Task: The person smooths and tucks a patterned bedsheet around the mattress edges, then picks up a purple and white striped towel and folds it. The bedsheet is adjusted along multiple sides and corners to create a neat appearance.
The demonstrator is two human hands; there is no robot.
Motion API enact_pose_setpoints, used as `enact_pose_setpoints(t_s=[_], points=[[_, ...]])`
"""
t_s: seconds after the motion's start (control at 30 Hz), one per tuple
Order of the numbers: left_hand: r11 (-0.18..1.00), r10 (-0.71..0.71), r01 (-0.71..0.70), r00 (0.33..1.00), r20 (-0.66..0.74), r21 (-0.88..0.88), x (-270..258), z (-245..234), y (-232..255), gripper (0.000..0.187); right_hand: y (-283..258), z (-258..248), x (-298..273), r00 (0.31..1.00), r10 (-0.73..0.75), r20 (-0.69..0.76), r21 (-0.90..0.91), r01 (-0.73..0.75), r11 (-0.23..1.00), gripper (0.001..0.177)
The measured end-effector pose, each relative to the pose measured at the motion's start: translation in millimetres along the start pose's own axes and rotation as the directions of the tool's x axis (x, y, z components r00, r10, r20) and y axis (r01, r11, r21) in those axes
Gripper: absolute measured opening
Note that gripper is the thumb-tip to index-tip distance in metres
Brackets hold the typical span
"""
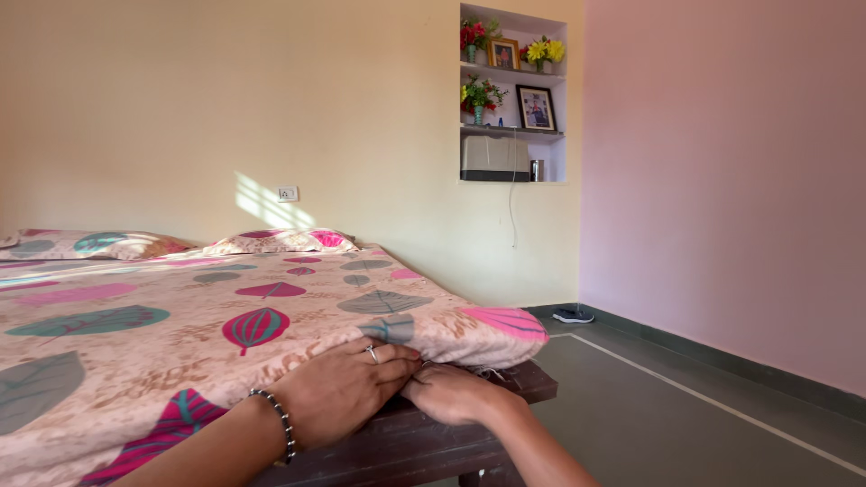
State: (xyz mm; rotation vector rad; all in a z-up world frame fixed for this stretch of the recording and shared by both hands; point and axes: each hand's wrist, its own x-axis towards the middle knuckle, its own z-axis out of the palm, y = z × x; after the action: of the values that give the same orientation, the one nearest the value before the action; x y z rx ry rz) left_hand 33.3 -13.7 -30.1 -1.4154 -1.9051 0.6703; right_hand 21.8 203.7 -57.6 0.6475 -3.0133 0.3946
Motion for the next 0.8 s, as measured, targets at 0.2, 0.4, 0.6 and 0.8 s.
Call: enact_pose_setpoints(t_s=[0.2,0.4,0.6,0.8], points=[[0.866,-0.223,0.319,0.935,0.274,-0.385,-43.5,-51.4,15.5,0.05,-7.4,3.9,1.0,0.978,0.208,-0.012,0.056,-0.207,0.977,0.071],[0.699,-0.402,0.672,0.653,0.641,-0.245,-85.5,-90.2,21.9,0.04,-48.3,1.6,-24.5,0.984,0.146,-0.102,-0.15,-0.16,0.976,0.069],[0.601,-0.431,0.713,0.669,0.606,-0.361,-133.7,-99.0,27.0,0.036,-92.3,-12.1,-45.9,0.975,0.219,0.04,-0.255,-0.202,0.946,0.065],[0.567,-0.473,0.699,0.71,0.522,-0.437,-178.2,-106.8,28.8,0.046,-136.2,-18.8,-40.6,0.985,-0.016,0.169,-0.228,0.055,0.972,0.059]])
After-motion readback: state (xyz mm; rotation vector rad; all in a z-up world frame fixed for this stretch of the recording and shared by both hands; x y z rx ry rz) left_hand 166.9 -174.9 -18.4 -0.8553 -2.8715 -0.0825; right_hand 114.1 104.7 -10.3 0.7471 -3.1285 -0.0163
